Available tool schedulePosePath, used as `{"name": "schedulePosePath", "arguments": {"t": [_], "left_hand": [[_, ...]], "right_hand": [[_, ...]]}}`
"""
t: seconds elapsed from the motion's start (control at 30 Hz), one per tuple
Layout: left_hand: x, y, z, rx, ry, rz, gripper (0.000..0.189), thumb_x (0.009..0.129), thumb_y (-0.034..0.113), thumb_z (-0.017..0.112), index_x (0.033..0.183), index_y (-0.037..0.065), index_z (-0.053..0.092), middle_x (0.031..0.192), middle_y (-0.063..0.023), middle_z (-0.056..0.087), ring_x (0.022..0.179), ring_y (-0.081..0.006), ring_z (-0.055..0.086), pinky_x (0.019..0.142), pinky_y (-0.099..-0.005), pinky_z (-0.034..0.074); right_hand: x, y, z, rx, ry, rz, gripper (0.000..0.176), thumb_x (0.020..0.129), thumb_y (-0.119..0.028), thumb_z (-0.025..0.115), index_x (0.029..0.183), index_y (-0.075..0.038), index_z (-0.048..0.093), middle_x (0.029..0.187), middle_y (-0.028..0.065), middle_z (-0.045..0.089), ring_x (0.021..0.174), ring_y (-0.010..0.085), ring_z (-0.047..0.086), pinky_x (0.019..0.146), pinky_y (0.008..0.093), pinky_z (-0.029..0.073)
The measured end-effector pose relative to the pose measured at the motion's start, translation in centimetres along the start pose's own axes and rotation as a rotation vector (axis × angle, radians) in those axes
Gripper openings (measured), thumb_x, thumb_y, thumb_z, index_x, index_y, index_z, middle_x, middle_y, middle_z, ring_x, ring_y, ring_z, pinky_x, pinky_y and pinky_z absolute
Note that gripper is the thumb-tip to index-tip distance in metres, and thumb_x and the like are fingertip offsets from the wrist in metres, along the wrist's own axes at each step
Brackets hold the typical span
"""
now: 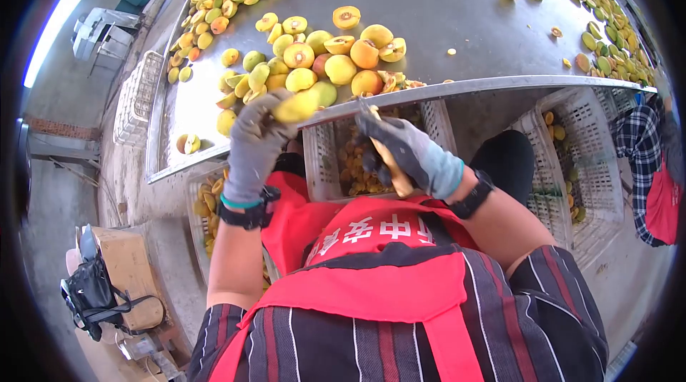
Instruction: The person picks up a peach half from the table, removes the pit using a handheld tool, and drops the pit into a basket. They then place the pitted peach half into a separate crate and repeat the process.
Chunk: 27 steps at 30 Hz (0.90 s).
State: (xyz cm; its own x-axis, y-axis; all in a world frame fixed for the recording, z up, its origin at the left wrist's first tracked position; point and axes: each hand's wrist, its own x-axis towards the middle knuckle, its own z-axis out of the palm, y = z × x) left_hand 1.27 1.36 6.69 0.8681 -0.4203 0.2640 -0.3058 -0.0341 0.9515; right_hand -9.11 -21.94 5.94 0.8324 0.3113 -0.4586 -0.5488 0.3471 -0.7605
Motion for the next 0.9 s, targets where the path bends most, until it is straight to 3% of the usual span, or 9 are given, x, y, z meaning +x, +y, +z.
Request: {"name": "schedulePosePath", "arguments": {"t": [0.07,0.2,0.27,0.33,0.4,0.47,0.53,0.57,0.9], "left_hand": [[-1.5,0.5,1.4,0.077,-0.259,0.227,0.045,0.074,-0.017,0.049,0.113,0.005,0.054,0.125,-0.0106,0.049,0.103,-0.0158,0.054,0.083,-0.0268,0.047],[-4.1,2.5,4.3,0.203,-0.184,0.251,0.046,0.073,-0.016,0.048,0.115,0.003,0.053,0.129,-0.0127,0.047,0.115,-0.0212,0.049,0.091,-0.0318,0.043],[-4.7,2.3,5.3,-0.547,0.088,0.029,0.051,0.075,-0.005,0.047,0.125,-0.001,0.045,0.134,-0.0154,0.041,0.124,-0.0254,0.041,0.101,-0.0383,0.034],[-4.8,2.3,5.6,-0.871,0.072,0.011,0.049,0.087,0.015,0.042,0.132,-0.002,0.036,0.134,-0.015,0.041,0.125,-0.0275,0.038,0.105,-0.0423,0.028],[-5.1,1.9,5.9,-1.242,-0.054,-0.322,0.051,0.094,0.032,0.035,0.135,0.002,0.033,0.132,-0.0145,0.042,0.123,-0.0291,0.04,0.104,-0.0445,0.03],[-5.0,2.8,6.6,-1.243,0.071,-0.354,0.051,0.096,0.039,0.032,0.133,0.004,0.036,0.129,-0.0142,0.044,0.119,-0.0288,0.042,0.102,-0.0451,0.032],[-4.6,2.8,6.0,-1.233,0.197,-0.355,0.048,0.094,0.04,0.039,0.124,0.004,0.046,0.121,-0.0128,0.052,0.111,-0.0276,0.05,0.095,-0.0432,0.04],[-4.7,2.3,5.6,-1.249,0.175,-0.316,0.048,0.094,0.043,0.039,0.121,0.004,0.048,0.117,-0.0135,0.054,0.11,-0.0292,0.051,0.095,-0.0437,0.041],[-5.0,2.3,6.5,-0.951,0.158,-0.174,0.036,0.094,0.029,0.044,0.119,0.004,0.048,0.11,-0.0125,0.055,0.105,-0.028,0.053,0.091,-0.0428,0.043]], "right_hand": [[0.6,-0.7,1.9,0.114,0.034,-0.007,0.043,0.088,-0.048,0.05,0.104,-0.008,0.056,0.072,0.0019,0.056,0.047,0.0085,0.048,0.039,0.0224,0.038],[1.5,-0.7,2.8,0.091,-0.016,-0.114,0.046,0.083,-0.044,0.06,0.113,-0.009,0.056,0.073,0.0005,0.054,0.051,0.0072,0.048,0.043,0.0197,0.038],[1.4,-0.5,3.3,0.023,0.002,-0.106,0.043,0.081,-0.039,0.064,0.112,-0.009,0.056,0.074,0.0,0.054,0.051,0.0076,0.048,0.042,0.0201,0.038],[1.1,0.0,3.6,0.072,-0.026,-0.099,0.039,0.083,-0.028,0.064,0.113,-0.007,0.052,0.08,0.0009,0.057,0.053,0.0058,0.051,0.042,0.0178,0.038],[1.4,0.5,4.4,-0.013,-0.022,-0.233,0.049,0.08,-0.037,0.067,0.118,-0.01,0.051,0.078,0.0,0.056,0.055,0.0068,0.052,0.046,0.0216,0.043],[1.8,1.1,4.8,-0.209,0.086,-0.307,0.049,0.08,-0.036,0.066,0.117,-0.008,0.048,0.081,0.0075,0.06,0.059,0.0174,0.06,0.051,0.0301,0.049],[2.6,2.0,4.4,-0.963,0.433,-0.87,0.045,0.08,-0.034,0.065,0.11,-0.005,0.048,0.083,0.0176,0.061,0.067,0.033,0.062,0.057,0.0396,0.05],[2.2,2.0,4.2,-0.952,0.391,-0.751,0.04,0.08,-0.033,0.065,0.102,-0.004,0.049,0.084,0.0232,0.06,0.077,0.0412,0.059,0.064,0.0445,0.049],[1.1,2.2,5.0,-1.049,0.152,-0.751,0.033,0.082,-0.026,0.06,0.103,-0.003,0.049,0.081,0.0219,0.059,0.074,0.0391,0.06,0.066,0.0445,0.048]]}}
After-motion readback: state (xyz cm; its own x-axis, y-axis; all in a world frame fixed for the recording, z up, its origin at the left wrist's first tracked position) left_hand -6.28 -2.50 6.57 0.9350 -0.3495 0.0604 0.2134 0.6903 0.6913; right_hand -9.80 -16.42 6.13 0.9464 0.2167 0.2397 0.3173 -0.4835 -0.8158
